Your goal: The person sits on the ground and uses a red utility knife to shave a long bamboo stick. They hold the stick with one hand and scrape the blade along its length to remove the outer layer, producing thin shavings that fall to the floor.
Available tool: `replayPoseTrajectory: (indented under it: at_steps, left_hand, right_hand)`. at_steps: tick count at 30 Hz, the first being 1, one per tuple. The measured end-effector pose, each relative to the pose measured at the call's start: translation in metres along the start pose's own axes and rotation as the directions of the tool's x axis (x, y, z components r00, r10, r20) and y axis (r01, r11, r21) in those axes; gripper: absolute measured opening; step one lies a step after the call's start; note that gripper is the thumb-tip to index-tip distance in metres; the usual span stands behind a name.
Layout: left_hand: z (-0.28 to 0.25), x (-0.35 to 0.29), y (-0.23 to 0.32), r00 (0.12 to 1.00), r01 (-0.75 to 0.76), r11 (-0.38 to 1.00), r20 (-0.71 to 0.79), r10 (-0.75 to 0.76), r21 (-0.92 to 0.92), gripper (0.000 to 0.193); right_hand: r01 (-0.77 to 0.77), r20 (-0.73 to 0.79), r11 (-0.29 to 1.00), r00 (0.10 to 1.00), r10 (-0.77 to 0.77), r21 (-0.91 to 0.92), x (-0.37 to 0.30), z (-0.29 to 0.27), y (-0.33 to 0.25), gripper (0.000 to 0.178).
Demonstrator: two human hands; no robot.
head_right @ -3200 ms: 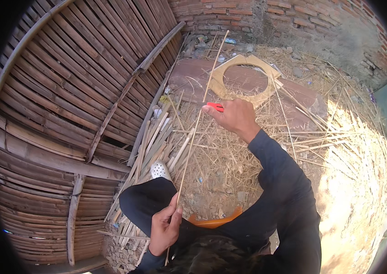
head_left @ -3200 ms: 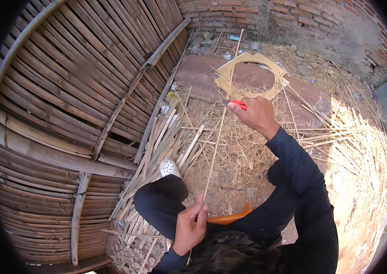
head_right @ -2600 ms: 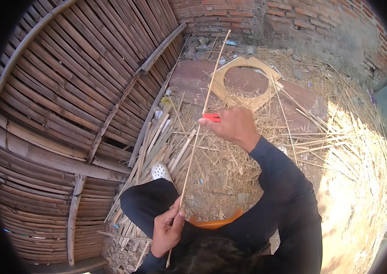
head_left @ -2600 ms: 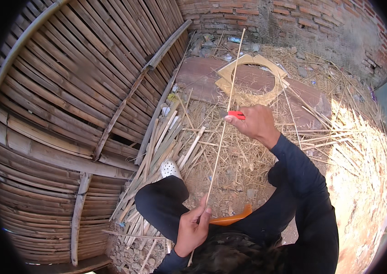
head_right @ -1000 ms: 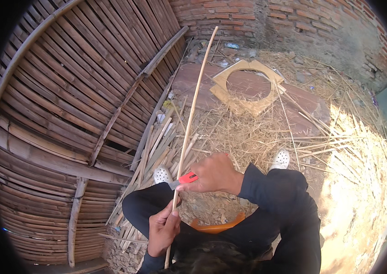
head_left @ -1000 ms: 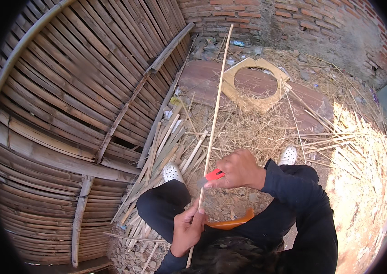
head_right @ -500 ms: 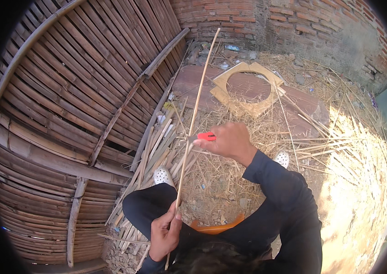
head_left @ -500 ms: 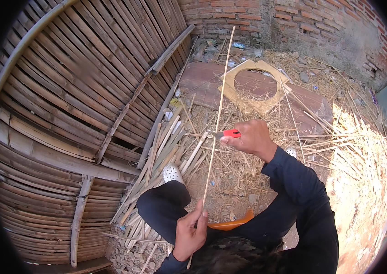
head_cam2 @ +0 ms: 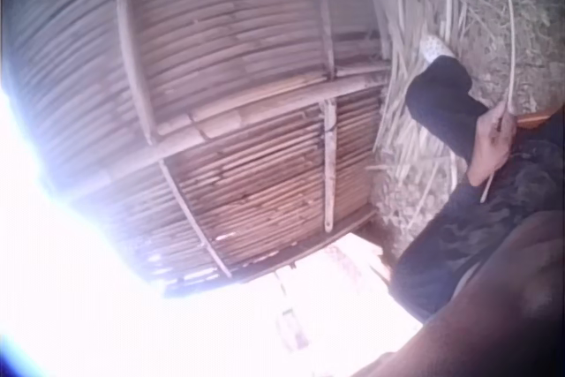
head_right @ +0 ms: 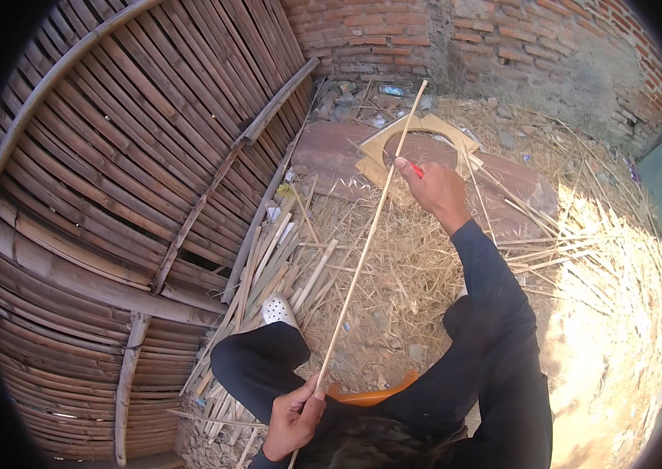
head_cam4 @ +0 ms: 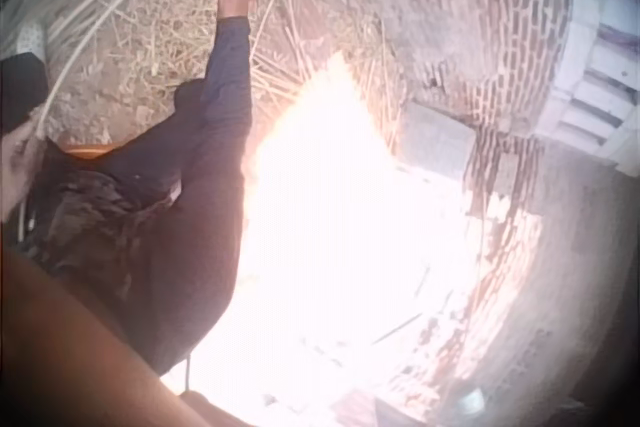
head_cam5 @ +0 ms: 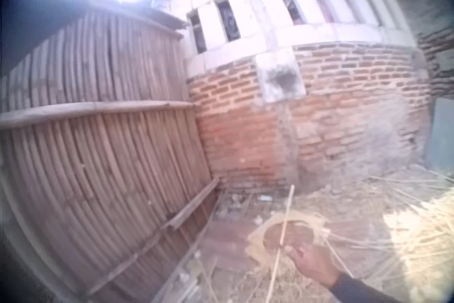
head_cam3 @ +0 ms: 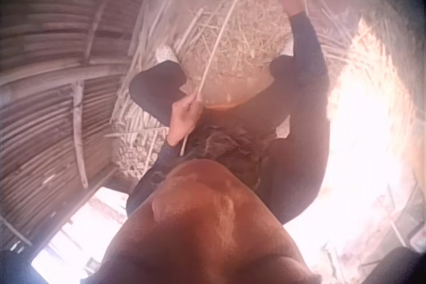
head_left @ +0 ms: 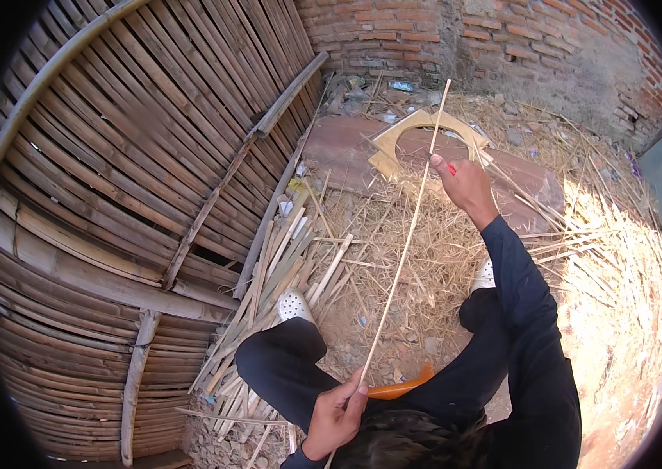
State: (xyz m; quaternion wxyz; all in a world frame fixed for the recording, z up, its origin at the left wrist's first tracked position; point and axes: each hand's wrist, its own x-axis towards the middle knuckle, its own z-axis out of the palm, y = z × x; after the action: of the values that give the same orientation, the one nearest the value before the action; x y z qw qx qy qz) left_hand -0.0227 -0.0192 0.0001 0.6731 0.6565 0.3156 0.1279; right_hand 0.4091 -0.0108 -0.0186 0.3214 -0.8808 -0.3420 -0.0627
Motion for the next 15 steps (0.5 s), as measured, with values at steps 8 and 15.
replayPoseTrajectory:
  at_steps: [8,15]
  left_hand:
    - [-0.014,0.033,0.019,0.986,0.166,0.906,0.084,-0.144,-0.39,0.037]
    - [-0.015,0.034,0.028,0.991,0.133,0.921,0.042,-0.127,-0.367,0.034]
  right_hand:
    - [0.589,0.125,0.781,0.776,-0.618,0.208,-0.133,0.007,-0.095,0.069]
    - [0.684,0.079,0.708,0.707,-0.703,0.177,-0.129,0.007,-0.097,0.068]
